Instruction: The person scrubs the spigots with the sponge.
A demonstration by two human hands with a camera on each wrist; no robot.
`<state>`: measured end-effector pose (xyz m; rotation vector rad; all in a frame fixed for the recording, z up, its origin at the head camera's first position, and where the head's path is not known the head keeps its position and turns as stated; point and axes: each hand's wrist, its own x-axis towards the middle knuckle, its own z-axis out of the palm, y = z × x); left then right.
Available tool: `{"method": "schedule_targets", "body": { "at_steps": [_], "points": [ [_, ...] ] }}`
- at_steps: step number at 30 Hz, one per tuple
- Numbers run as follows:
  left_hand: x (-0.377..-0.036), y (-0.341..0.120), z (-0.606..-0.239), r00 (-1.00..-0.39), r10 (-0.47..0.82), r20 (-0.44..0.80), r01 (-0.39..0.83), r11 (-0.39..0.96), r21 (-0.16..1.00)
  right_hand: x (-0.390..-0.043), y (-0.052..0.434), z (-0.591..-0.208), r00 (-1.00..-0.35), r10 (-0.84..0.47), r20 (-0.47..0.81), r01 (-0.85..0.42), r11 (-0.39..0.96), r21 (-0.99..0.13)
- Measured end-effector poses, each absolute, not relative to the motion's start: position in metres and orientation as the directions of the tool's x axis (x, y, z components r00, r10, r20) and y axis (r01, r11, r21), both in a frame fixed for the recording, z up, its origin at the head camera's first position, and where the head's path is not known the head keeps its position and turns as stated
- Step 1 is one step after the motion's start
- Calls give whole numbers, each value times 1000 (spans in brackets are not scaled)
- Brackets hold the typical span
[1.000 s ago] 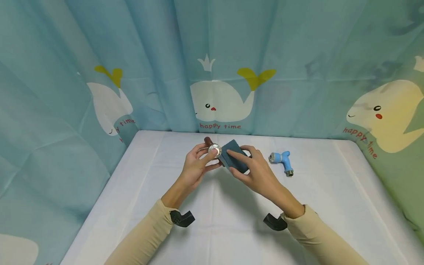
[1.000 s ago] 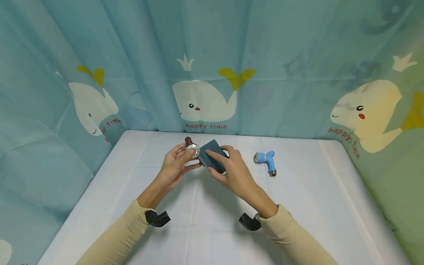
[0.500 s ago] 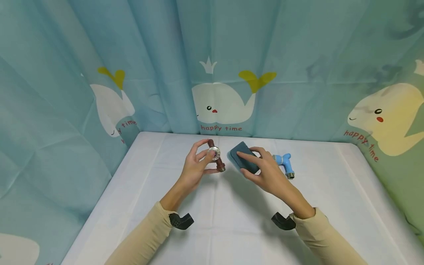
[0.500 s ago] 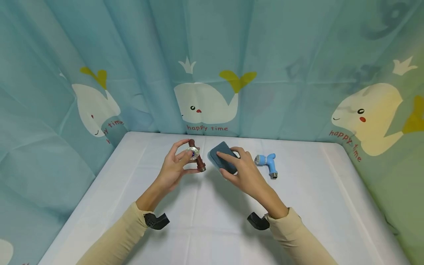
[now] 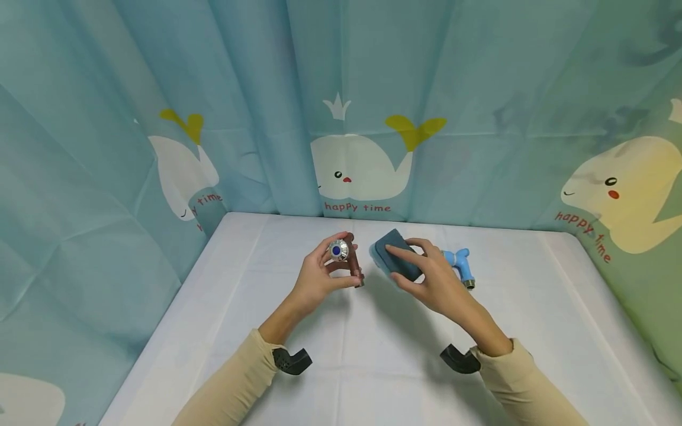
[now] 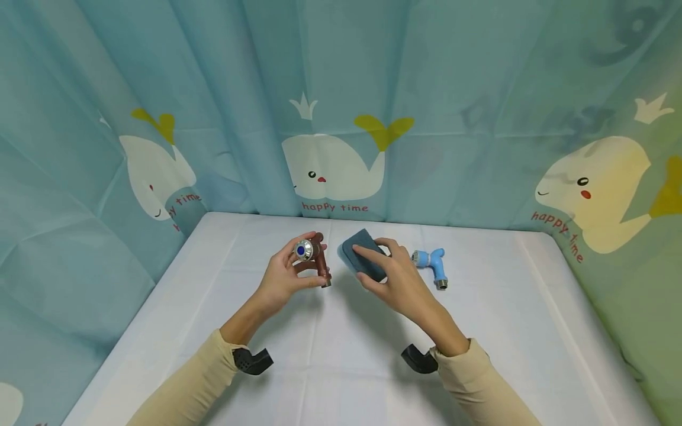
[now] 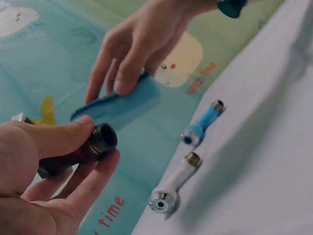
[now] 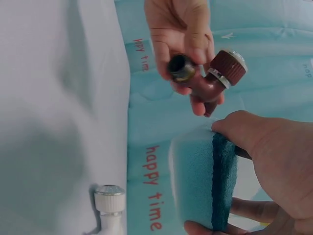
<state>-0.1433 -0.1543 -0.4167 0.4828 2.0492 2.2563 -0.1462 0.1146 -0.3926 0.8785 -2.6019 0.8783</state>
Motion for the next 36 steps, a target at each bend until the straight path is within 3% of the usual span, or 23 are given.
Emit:
{"method": "schedule_targets", "body": {
  "at_steps": [8,12,17,20,29,32,36],
  "points": [
    [-143,-153,-420,-956,232,178,160,-95,983,-147,115,-385,-717,-432,547,-686,575,-446],
    [-142,-153,-419,-960,223,171,174,-7,985,-146,105,-377,-610,-459,646,-781,484,-394],
    [-142,-150,-416,-944,269,190,215,67,974,-149,92,-367,-488,-585,648,-859,452,-240],
    [-140,-150,-414,-943,274,187,226,119,967,-152,90,-364,-492,-574,654,-841,506,-189],
    [-140,-148,-413,-923,291,252,338,302,891,-156,97,-355,-535,-620,574,-829,517,-215],
    [-140,-149,-414,-922,285,263,356,357,863,-159,101,-354,-570,-596,565,-811,518,-271],
    [-141,-149,-413,-905,315,285,388,341,856,-156,100,-353,-556,-619,554,-831,435,-348]
  ]
}}
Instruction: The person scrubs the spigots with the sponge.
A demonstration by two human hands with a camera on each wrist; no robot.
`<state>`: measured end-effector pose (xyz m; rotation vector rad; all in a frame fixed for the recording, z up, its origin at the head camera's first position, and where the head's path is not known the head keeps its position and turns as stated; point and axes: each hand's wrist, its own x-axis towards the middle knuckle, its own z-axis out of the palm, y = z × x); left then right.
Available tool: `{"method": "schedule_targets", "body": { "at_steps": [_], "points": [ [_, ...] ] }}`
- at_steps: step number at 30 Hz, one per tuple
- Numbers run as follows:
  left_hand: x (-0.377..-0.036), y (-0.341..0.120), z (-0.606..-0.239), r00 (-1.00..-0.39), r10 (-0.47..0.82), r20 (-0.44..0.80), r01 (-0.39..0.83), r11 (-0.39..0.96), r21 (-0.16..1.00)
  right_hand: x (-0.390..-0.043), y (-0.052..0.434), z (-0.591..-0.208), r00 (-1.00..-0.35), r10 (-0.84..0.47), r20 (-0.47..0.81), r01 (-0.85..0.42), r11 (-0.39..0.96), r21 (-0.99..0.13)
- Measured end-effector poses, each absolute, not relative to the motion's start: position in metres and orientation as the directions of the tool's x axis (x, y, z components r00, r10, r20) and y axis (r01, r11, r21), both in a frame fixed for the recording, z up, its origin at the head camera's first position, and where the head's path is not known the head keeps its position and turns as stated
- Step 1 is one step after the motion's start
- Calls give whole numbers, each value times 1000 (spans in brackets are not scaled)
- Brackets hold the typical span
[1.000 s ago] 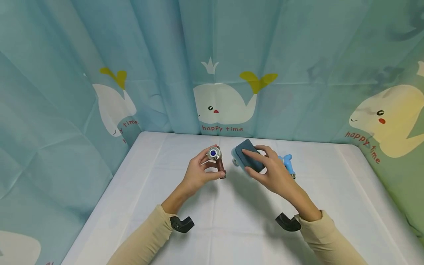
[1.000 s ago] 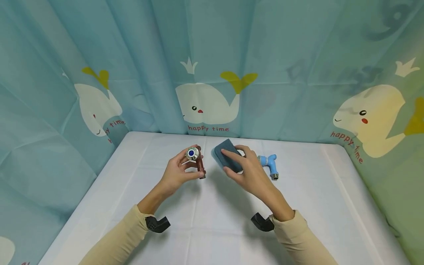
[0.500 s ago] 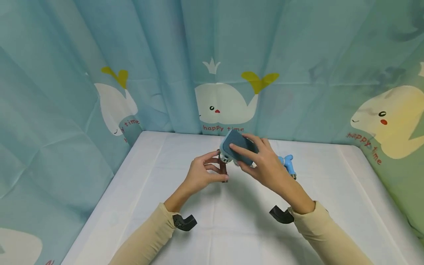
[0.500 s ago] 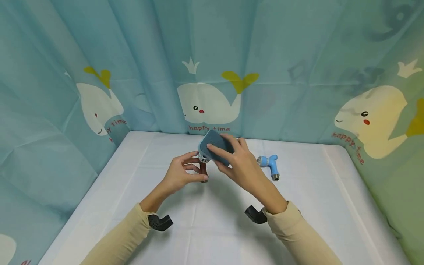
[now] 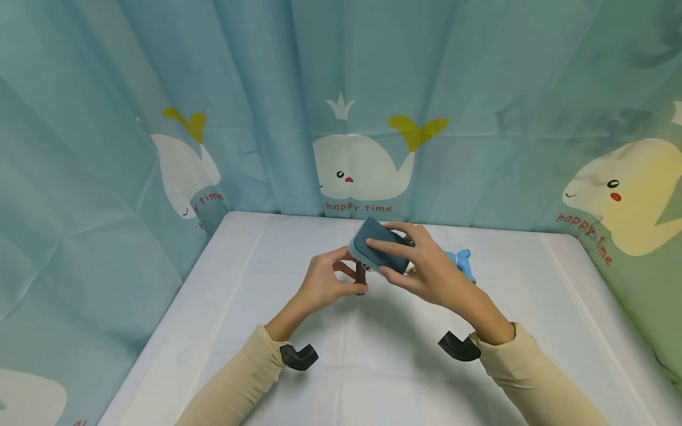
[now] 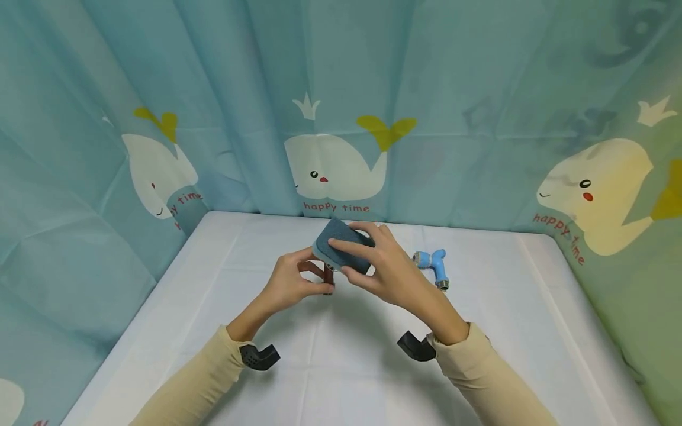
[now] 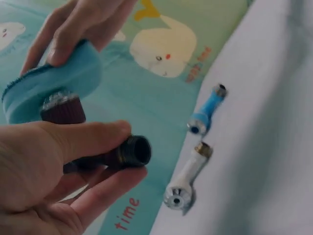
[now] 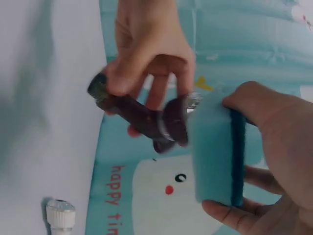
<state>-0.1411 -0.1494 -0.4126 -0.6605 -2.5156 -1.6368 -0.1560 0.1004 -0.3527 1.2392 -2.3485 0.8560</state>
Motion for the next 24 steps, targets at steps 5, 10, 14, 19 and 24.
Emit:
{"method": "schedule_targets", "body": {
  "at_steps": [5,10,14,19,24],
  "points": [
    [-141,-152,-411,-907,348,237,342,281,897,-157,102,-354,-589,-598,543,-808,451,-379],
    [-143,-153,-410,-924,364,119,154,68,986,-157,100,-364,-622,-525,580,-783,419,-460],
    [-145,-152,-410,-945,326,30,-30,-176,984,-155,96,-375,-641,-481,598,-767,421,-484],
    [-147,-149,-410,-954,298,-22,-88,-210,974,-156,93,-381,-595,-471,651,-801,415,-432],
    [-146,-146,-407,-950,309,-44,-108,-193,975,-161,92,-378,-532,-468,706,-827,465,-315]
  ]
}}
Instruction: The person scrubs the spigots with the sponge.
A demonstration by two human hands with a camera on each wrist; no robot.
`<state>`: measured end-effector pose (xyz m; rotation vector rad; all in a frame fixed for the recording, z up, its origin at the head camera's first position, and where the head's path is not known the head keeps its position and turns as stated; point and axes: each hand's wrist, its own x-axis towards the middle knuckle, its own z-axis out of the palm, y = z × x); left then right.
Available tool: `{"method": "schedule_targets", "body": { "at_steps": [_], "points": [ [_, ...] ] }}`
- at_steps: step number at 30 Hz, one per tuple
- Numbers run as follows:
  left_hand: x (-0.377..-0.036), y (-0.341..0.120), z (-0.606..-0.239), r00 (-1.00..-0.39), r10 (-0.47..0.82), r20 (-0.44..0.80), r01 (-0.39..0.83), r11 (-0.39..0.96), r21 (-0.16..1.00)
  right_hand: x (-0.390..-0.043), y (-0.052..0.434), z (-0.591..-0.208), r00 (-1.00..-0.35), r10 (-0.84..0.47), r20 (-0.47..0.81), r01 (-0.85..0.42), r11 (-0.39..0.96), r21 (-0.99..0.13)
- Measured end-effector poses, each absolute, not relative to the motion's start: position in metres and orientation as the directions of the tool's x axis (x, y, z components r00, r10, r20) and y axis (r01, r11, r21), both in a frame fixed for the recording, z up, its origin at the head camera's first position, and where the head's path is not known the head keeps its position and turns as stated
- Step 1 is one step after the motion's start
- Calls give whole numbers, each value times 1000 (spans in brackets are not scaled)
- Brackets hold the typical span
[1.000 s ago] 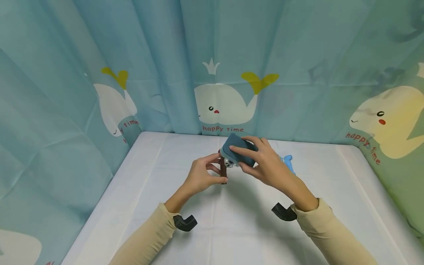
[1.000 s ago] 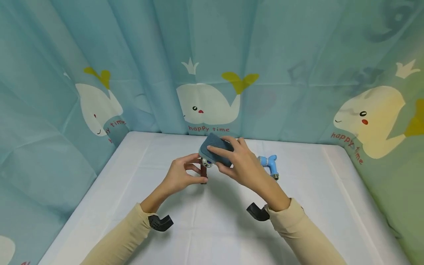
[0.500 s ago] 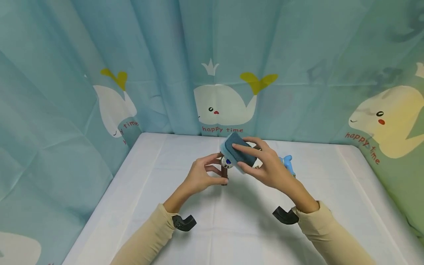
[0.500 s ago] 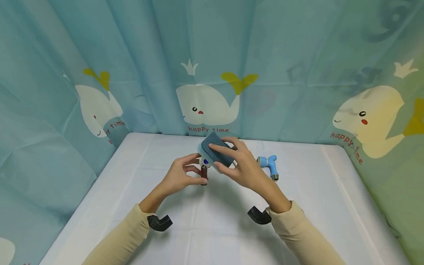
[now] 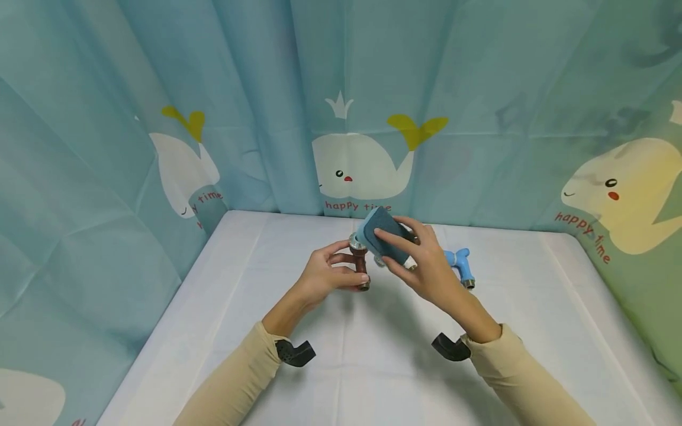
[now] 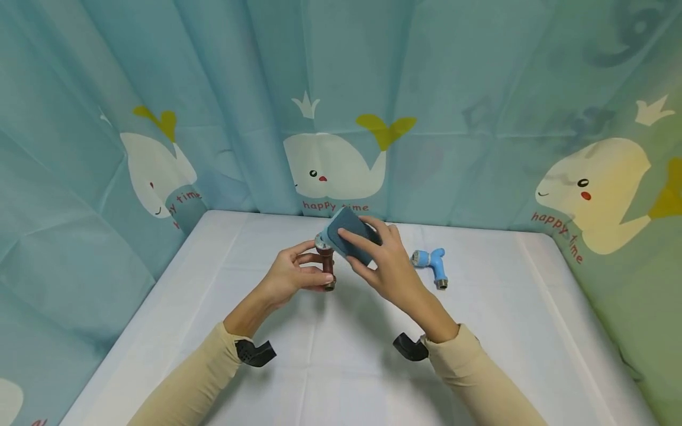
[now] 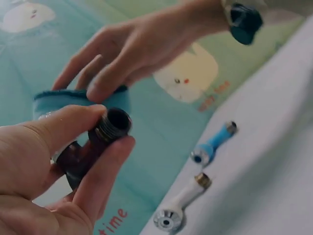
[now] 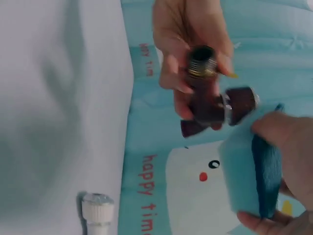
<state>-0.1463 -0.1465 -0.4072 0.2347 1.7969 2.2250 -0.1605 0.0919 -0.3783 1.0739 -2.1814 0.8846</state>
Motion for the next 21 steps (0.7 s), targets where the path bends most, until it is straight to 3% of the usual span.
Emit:
{"method": "schedule_targets", "body": {
  "at_steps": [11,15,21],
  "points": [
    [-145,-148,-407,-958,286,33,52,60,997,-160,91,-367,-508,-547,665,-843,475,-253],
    [-146,-149,-406,-951,302,74,108,96,990,-162,92,-366,-500,-579,644,-853,457,-252],
    [-147,-149,-406,-942,334,24,45,56,997,-170,102,-367,-556,-429,712,-805,493,-332]
  ]
}}
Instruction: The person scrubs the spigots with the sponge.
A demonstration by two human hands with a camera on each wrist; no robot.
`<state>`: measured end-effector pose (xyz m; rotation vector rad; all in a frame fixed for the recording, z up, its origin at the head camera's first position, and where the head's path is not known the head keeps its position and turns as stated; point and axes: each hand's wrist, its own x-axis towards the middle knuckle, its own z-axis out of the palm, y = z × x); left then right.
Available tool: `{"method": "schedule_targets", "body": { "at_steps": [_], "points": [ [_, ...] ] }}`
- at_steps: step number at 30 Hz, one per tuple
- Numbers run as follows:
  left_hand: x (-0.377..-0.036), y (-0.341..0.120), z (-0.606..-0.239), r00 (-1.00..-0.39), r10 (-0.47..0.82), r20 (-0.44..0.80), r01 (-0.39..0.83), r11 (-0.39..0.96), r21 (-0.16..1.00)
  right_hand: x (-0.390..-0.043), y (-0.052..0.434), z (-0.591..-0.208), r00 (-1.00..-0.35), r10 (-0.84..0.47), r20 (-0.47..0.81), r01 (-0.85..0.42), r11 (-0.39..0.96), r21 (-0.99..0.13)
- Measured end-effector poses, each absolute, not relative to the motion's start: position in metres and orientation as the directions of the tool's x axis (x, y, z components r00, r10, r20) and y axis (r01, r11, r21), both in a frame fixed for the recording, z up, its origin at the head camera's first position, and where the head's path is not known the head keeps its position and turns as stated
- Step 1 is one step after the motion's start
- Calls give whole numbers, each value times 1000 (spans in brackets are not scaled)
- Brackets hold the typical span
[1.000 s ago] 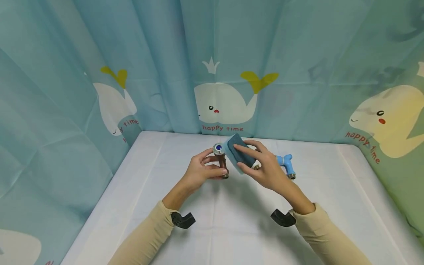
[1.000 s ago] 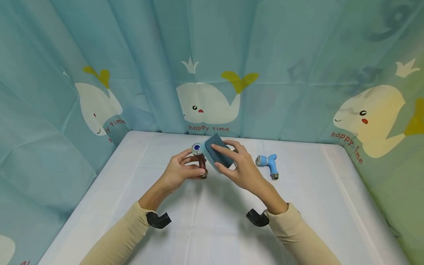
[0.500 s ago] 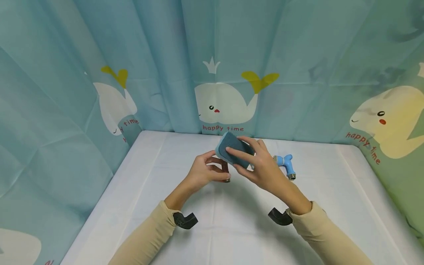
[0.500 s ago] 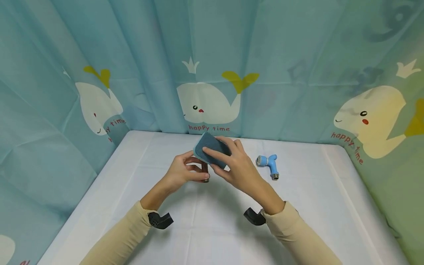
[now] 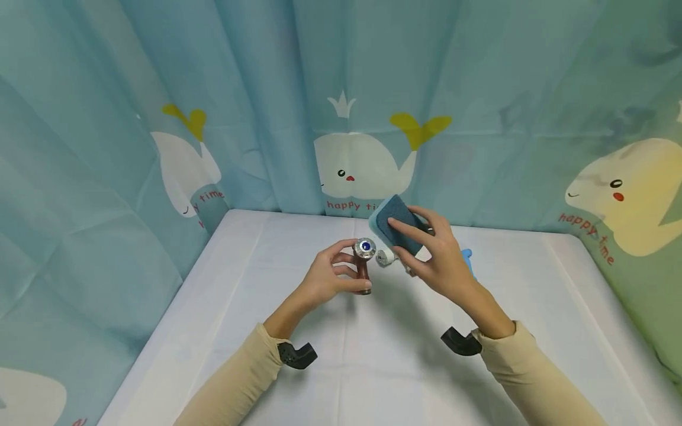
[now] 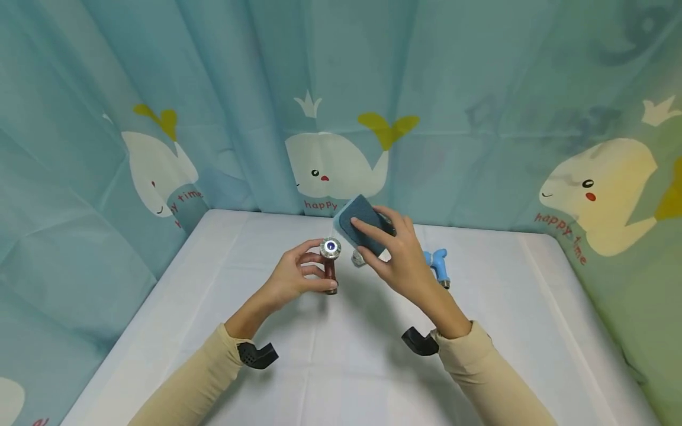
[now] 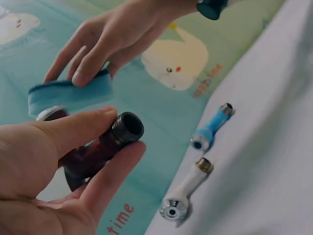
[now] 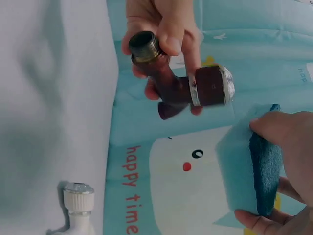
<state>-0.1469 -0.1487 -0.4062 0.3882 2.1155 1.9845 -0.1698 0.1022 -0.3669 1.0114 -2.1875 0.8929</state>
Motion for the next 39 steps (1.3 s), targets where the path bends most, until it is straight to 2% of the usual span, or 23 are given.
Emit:
{"method": "schedule_targets", "body": {
  "at_steps": [5,10,12,14,18,22,25,30,34,39],
  "points": [
    [-148,-146,-407,-943,333,5,-6,-34,999,-171,107,-371,-572,-418,705,-799,477,-366],
    [-149,-146,-413,-966,259,-1,1,8,1000,-169,111,-377,-609,-400,685,-775,484,-407],
    [-149,-148,-416,-977,207,45,66,96,993,-168,113,-379,-623,-392,677,-766,485,-423],
    [-148,-150,-419,-981,146,124,157,238,958,-167,115,-380,-633,-391,668,-757,491,-431],
    [-148,-154,-423,-955,72,289,285,502,816,-165,118,-382,-656,-390,647,-739,509,-442],
    [-150,-158,-427,-939,107,327,328,564,758,-164,121,-385,-665,-393,636,-731,518,-444],
    [-150,-161,-429,-955,185,233,296,491,819,-163,122,-386,-665,-394,634,-731,517,-446],
    [-149,-163,-428,-943,322,78,160,236,958,-163,124,-389,-673,-397,624,-725,522,-449],
    [-149,-162,-424,-923,384,31,64,73,995,-161,126,-390,-686,-401,607,-714,529,-458],
    [-147,-159,-416,-925,379,-25,-68,-100,993,-161,127,-392,-694,-402,597,-707,537,-461]
  ]
}}
